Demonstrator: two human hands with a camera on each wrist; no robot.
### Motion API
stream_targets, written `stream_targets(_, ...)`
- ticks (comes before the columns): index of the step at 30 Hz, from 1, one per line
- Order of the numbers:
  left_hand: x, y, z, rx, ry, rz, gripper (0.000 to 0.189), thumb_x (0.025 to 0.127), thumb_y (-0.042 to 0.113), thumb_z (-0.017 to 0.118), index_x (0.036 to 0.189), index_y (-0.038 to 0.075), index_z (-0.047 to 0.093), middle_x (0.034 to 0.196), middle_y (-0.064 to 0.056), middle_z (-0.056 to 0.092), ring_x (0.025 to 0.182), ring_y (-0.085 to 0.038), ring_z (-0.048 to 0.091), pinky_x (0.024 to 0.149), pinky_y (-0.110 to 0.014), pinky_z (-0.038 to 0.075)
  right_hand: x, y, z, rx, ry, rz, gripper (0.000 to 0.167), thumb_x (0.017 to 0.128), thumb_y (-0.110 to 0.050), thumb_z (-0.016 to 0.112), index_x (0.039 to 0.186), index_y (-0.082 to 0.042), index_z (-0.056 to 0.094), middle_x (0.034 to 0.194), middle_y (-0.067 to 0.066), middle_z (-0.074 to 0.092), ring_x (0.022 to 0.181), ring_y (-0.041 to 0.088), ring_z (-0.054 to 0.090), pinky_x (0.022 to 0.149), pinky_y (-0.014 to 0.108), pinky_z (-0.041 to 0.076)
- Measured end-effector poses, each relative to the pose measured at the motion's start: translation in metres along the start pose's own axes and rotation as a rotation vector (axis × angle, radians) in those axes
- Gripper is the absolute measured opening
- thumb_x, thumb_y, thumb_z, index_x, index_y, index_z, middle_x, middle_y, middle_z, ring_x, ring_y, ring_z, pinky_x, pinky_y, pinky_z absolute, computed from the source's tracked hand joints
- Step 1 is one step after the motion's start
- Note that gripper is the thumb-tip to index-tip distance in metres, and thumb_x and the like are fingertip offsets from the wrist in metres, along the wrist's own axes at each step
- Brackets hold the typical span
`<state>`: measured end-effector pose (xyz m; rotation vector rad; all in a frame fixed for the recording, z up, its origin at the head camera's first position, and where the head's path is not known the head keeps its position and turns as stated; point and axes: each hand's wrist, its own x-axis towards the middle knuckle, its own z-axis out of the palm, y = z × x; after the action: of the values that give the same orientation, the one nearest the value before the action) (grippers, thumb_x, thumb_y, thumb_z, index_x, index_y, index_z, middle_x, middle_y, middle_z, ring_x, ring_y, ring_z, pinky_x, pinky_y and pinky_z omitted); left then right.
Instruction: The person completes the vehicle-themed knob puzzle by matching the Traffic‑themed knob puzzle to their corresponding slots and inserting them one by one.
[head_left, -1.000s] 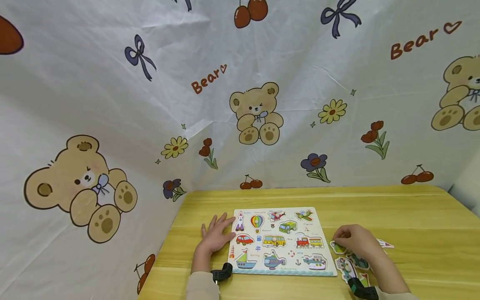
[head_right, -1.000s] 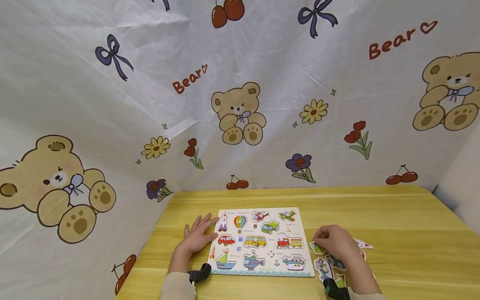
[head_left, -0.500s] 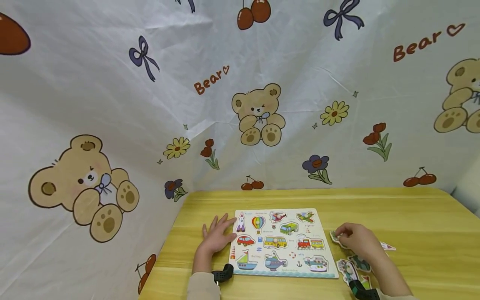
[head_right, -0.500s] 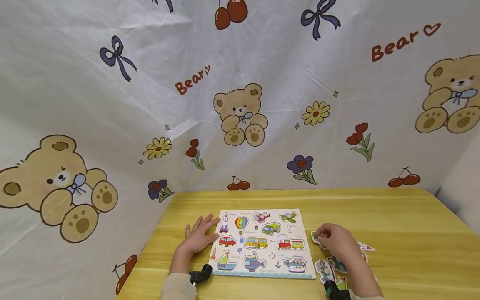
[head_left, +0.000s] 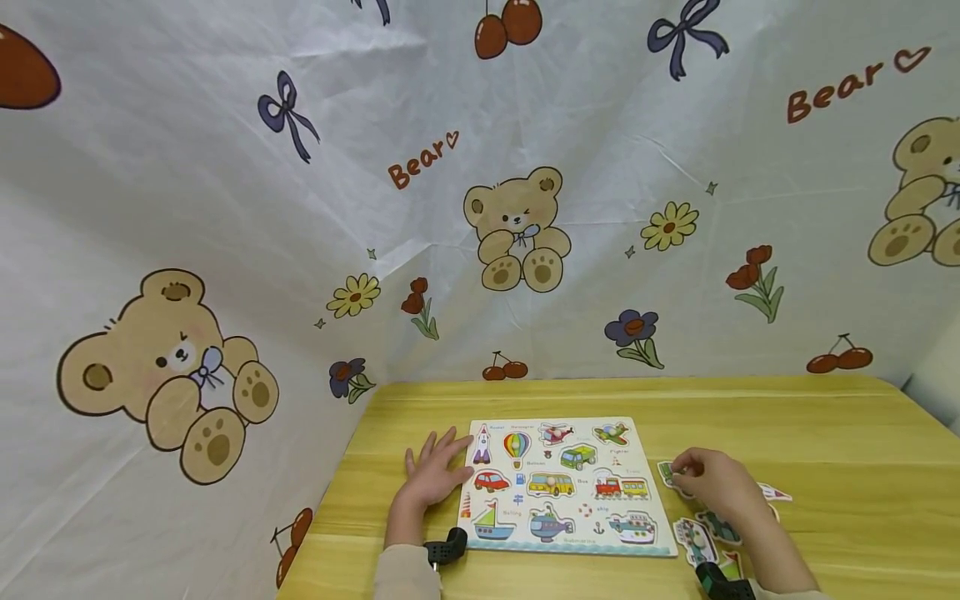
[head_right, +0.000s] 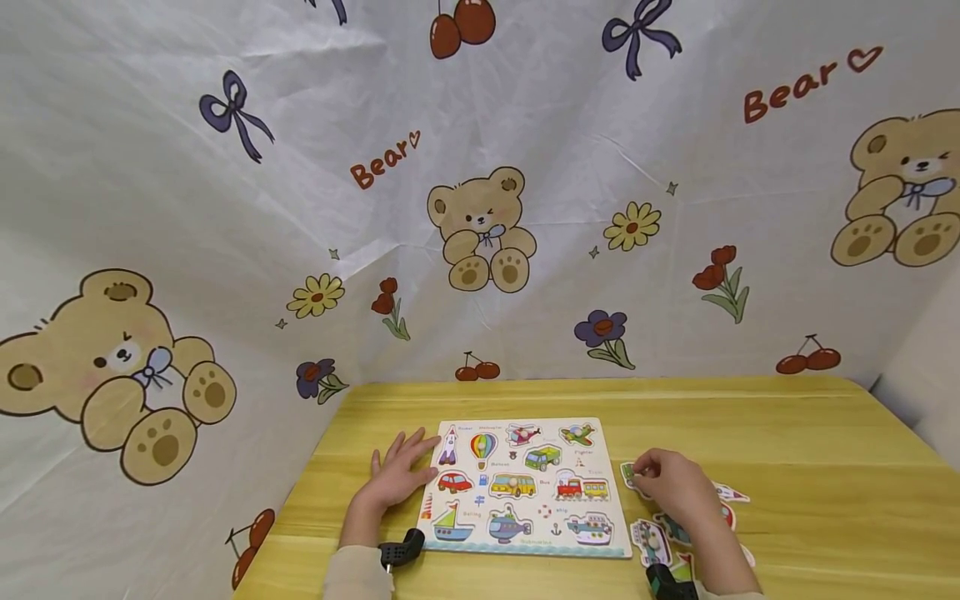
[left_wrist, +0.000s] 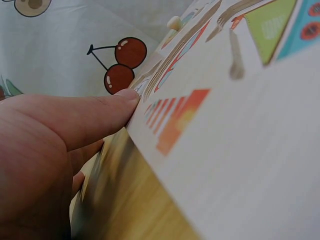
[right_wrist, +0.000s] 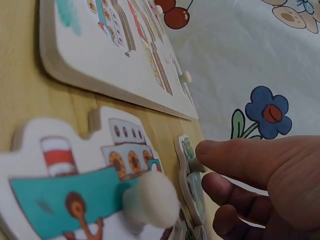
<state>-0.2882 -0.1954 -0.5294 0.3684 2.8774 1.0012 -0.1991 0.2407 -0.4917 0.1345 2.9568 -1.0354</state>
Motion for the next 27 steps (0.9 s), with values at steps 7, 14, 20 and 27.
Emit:
stream_targets(7,0.0013,0.0006,-0.0003,0.000,0.002,0.002,0.053,0.094,0.033,0.067,0.145,0.027,0.053,0.165,-0.009,0.030,0.155,-0.043,0.009,0.114,-0.074,-0.012,-0.0002,0.0019,0.0022,-0.017,0.028,-0.008,0.015,0.089,-0.018,0.068,0.099,-0.007,0.070,0.080,0.001,0.058,0.067,0.016,0.049,0.059,0.030,0.037)
stream_targets(14,0.0008,0.0004,0.0003,-0.004,-0.002,-0.011,0.053,0.094,0.032,0.067,0.145,0.028,0.054,0.165,-0.007,0.029,0.155,-0.041,0.008,0.115,-0.073,-0.013,0.0018,0.0016,0.0030,-0.049,0.045,-0.011,0.013,0.090,-0.017,0.068,0.099,-0.008,0.070,0.082,0.001,0.062,0.070,0.015,0.049,0.061,0.030,0.038)
stream_targets(20,0.0015,-0.0001,0.0010,0.005,-0.003,-0.009,0.053,0.094,0.032,0.067,0.145,0.028,0.053,0.165,-0.007,0.029,0.155,-0.042,0.009,0.114,-0.074,-0.012,0.0037,0.0015,0.0028,-0.060,0.064,-0.005,0.013,0.091,-0.016,0.067,0.100,-0.008,0.072,0.086,0.001,0.066,0.074,0.016,0.053,0.063,0.029,0.040)
stream_targets(27,0.0009,0.0001,0.0011,-0.008,0.005,-0.005,0.053,0.093,0.032,0.067,0.144,0.028,0.054,0.165,-0.007,0.030,0.155,-0.042,0.009,0.114,-0.074,-0.011,0.0041,-0.0015,0.0027,-0.044,0.085,-0.025,0.013,0.090,-0.013,0.068,0.101,-0.010,0.073,0.093,0.004,0.070,0.085,0.020,0.061,0.068,0.033,0.047)
